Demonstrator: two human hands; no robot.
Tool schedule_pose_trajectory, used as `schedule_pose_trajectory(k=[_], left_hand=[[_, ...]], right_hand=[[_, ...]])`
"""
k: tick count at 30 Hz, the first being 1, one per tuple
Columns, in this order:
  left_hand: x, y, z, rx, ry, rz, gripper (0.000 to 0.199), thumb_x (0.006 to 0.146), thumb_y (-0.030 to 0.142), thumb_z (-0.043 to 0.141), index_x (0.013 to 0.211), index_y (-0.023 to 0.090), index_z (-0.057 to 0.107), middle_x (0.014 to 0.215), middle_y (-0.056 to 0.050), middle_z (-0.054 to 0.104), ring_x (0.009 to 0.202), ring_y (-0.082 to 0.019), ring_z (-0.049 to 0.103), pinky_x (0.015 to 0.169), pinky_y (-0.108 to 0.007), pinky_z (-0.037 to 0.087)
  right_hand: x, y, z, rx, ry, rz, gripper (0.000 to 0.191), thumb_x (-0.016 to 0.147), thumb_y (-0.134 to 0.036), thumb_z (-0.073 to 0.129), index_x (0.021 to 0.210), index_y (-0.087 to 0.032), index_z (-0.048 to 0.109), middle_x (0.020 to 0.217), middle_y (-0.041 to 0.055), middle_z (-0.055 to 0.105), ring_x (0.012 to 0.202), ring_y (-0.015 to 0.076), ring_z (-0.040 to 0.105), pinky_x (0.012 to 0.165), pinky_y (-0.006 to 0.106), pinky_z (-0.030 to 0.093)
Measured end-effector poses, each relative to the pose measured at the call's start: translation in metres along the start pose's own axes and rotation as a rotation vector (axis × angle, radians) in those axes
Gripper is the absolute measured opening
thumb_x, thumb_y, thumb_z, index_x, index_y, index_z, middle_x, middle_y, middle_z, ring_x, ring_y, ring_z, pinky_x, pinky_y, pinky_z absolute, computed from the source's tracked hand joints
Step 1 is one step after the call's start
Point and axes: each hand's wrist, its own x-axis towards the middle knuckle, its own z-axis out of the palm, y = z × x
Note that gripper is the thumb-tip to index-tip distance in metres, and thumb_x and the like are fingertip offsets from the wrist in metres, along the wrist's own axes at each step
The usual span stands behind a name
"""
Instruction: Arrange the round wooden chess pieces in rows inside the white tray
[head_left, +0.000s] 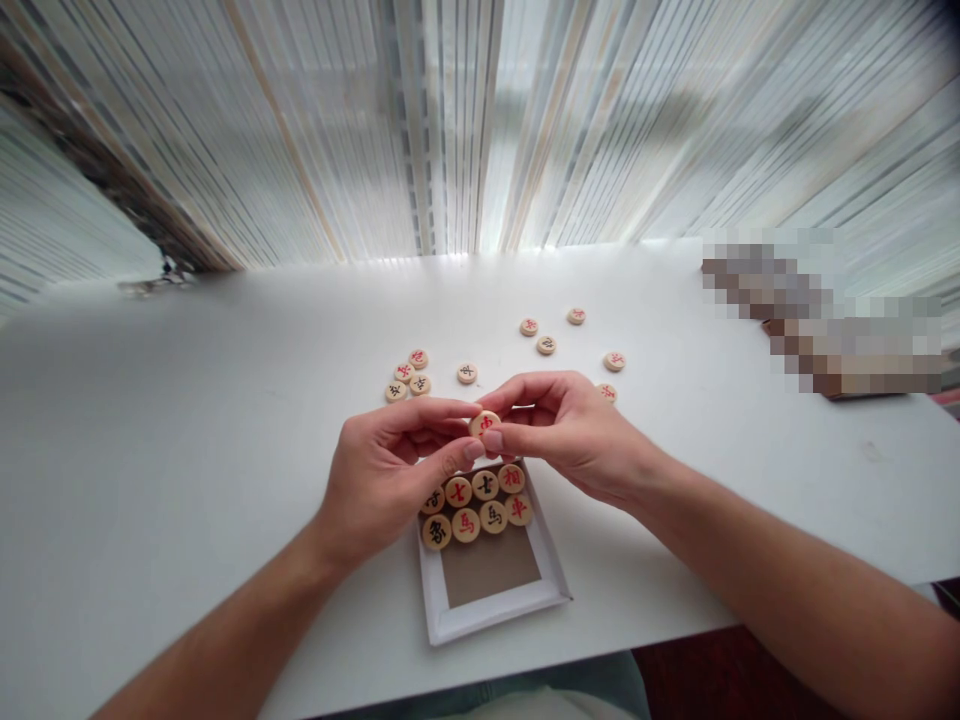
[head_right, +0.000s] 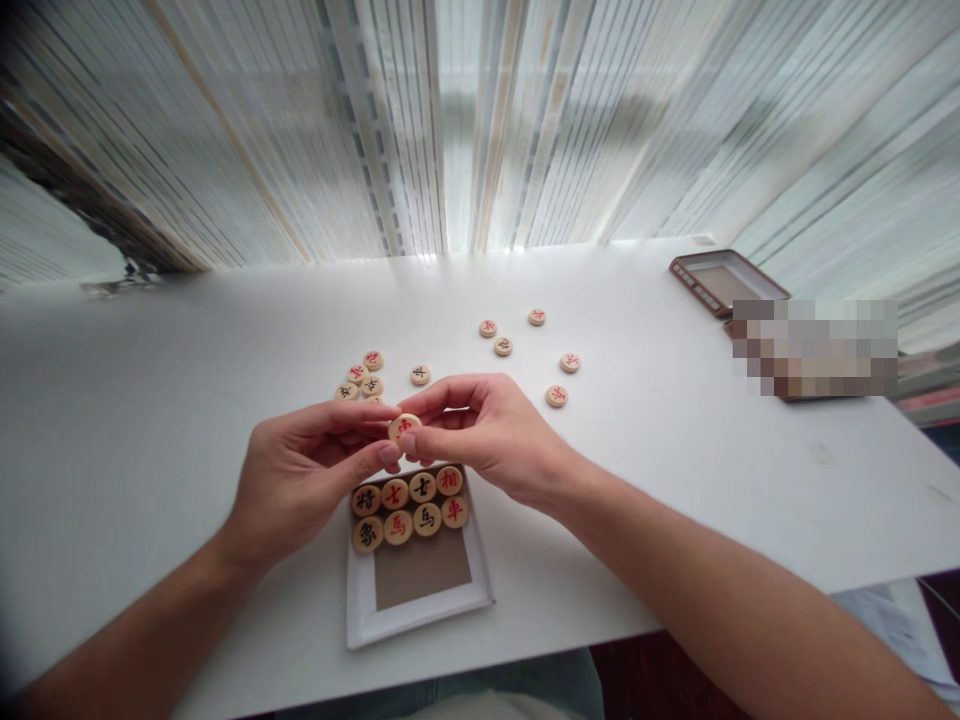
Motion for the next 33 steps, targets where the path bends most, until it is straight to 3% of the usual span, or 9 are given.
schedule_pose_trajectory(k=[6, 11, 14, 19, 29, 33], left_hand=[[0.0004, 0.0032, 0.0015, -0.034, 0.008, -0.022, 0.018, 0.082, 0.014, 0.095, 0.098, 0.019, 0.087, 0.091, -0.006, 0.089, 0.076, -0.019, 0.086, 0.071, -0.023, 0.073], [0.0009, 0.0052, 0.0009, -0.024, 0.023, -0.039, 0.018, 0.081, 0.015, 0.096, 0.096, 0.018, 0.087, 0.083, -0.004, 0.087, 0.065, -0.018, 0.082, 0.064, -0.025, 0.072], [0.0019, 0.0056, -0.0005, -0.011, 0.026, -0.029, 0.007, 0.09, 0.016, 0.088, 0.096, 0.019, 0.088, 0.079, -0.002, 0.085, 0.063, -0.015, 0.08, 0.063, -0.022, 0.07], [0.0019, 0.0059, -0.0018, 0.018, 0.014, -0.008, 0.014, 0.097, 0.013, 0.077, 0.097, 0.02, 0.089, 0.076, 0.0, 0.083, 0.063, -0.013, 0.078, 0.064, -0.02, 0.068], [0.0003, 0.0056, 0.0, -0.01, -0.001, -0.028, 0.017, 0.086, 0.012, 0.09, 0.102, 0.017, 0.086, 0.086, -0.005, 0.087, 0.072, -0.018, 0.084, 0.068, -0.023, 0.072], [-0.0014, 0.0018, -0.0015, 0.017, 0.0, -0.034, 0.025, 0.081, 0.012, 0.094, 0.104, 0.016, 0.087, 0.089, -0.007, 0.088, 0.076, -0.019, 0.084, 0.072, -0.024, 0.072]], right_hand=[[-0.0009, 0.0003, -0.001, 0.01, -0.046, 0.004, 0.035, 0.071, -0.024, 0.105, 0.101, -0.019, 0.087, 0.092, 0.0067, 0.086, 0.087, 0.0215, 0.083, 0.079, 0.032, 0.066], [0.0008, -0.0007, -0.0016, 0.003, -0.07, -0.017, 0.03, 0.078, -0.029, 0.101, 0.104, -0.02, 0.089, 0.095, 0.0073, 0.087, 0.087, 0.02, 0.081, 0.085, 0.034, 0.066], [0.0016, -0.0023, -0.0003, 0.015, -0.057, 0.0, 0.029, 0.08, -0.032, 0.1, 0.104, -0.019, 0.09, 0.096, 0.0081, 0.087, 0.083, 0.0184, 0.08, 0.085, 0.033, 0.066], [0.0012, -0.004, 0.0025, 0.058, -0.034, 0.023, 0.03, 0.077, -0.035, 0.101, 0.1, -0.019, 0.091, 0.089, 0.0065, 0.086, 0.076, 0.016, 0.08, 0.081, 0.03, 0.066], [-0.0004, -0.0018, 0.0002, 0.05, -0.026, 0.022, 0.034, 0.072, -0.024, 0.104, 0.101, -0.018, 0.088, 0.09, 0.006, 0.086, 0.083, 0.0207, 0.084, 0.082, 0.033, 0.069], [-0.0019, -0.0006, -0.0011, 0.026, -0.003, 0.044, 0.038, 0.069, -0.021, 0.106, 0.101, -0.018, 0.086, 0.086, 0.0051, 0.086, 0.081, 0.0206, 0.085, 0.076, 0.028, 0.069]])
